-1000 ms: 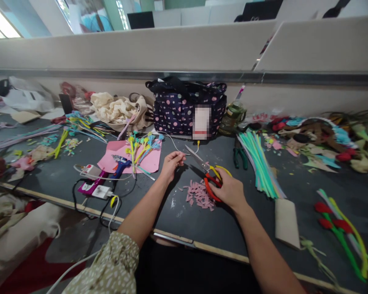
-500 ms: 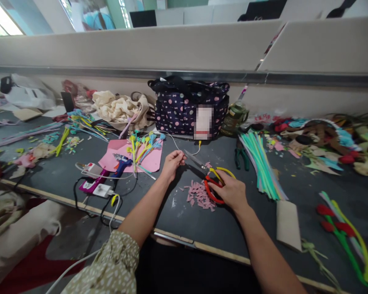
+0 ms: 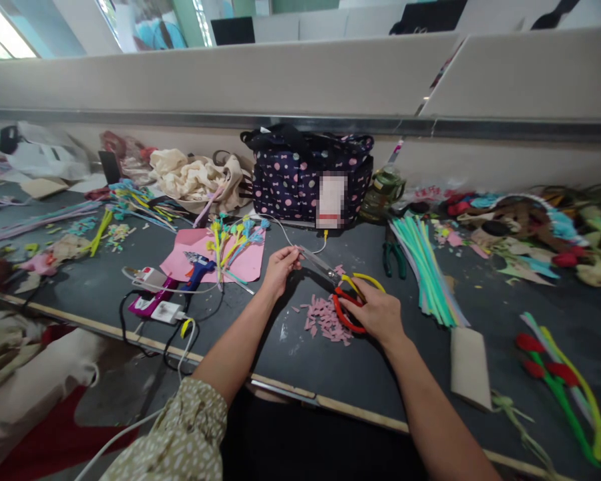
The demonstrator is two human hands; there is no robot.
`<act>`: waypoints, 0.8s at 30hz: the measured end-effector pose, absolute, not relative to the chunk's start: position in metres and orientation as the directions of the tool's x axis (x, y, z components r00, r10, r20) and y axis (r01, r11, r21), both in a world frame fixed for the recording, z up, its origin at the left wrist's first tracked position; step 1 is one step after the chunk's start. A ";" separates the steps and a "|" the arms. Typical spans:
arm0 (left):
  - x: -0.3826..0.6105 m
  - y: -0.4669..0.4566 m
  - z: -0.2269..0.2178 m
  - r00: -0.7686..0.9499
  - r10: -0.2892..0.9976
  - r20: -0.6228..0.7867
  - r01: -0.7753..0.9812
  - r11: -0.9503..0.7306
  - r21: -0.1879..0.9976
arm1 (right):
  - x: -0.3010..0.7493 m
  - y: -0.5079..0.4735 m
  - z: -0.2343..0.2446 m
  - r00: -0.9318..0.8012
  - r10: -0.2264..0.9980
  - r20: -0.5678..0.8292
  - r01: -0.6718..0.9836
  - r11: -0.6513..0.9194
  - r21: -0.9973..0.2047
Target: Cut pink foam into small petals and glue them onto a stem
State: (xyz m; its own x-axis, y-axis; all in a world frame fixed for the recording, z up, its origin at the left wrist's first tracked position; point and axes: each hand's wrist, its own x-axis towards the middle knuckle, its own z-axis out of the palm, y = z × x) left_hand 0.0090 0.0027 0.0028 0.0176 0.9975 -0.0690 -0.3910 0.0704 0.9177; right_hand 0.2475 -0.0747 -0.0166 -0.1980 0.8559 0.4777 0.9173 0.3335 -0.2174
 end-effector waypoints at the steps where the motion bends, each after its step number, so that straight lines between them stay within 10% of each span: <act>1: 0.009 0.003 0.003 0.012 0.998 -0.067 -0.386 0.067 0.920 | 0.247 -0.075 -0.016 -0.198 0.857 0.476 0.917 0.333 -0.219; 24: 0.011 0.001 0.001 0.053 0.998 -0.030 -0.331 0.045 0.943 | 0.247 -0.075 -0.021 -0.218 0.825 0.521 0.894 0.383 -0.232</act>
State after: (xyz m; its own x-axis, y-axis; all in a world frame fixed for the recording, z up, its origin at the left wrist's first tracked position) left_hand 0.0110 0.0012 0.0008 0.0528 0.9982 -0.0296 -0.3309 0.0455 0.9426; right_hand 0.2469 -0.0752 -0.0206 -0.2184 0.8254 0.5207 0.8944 0.3828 -0.2315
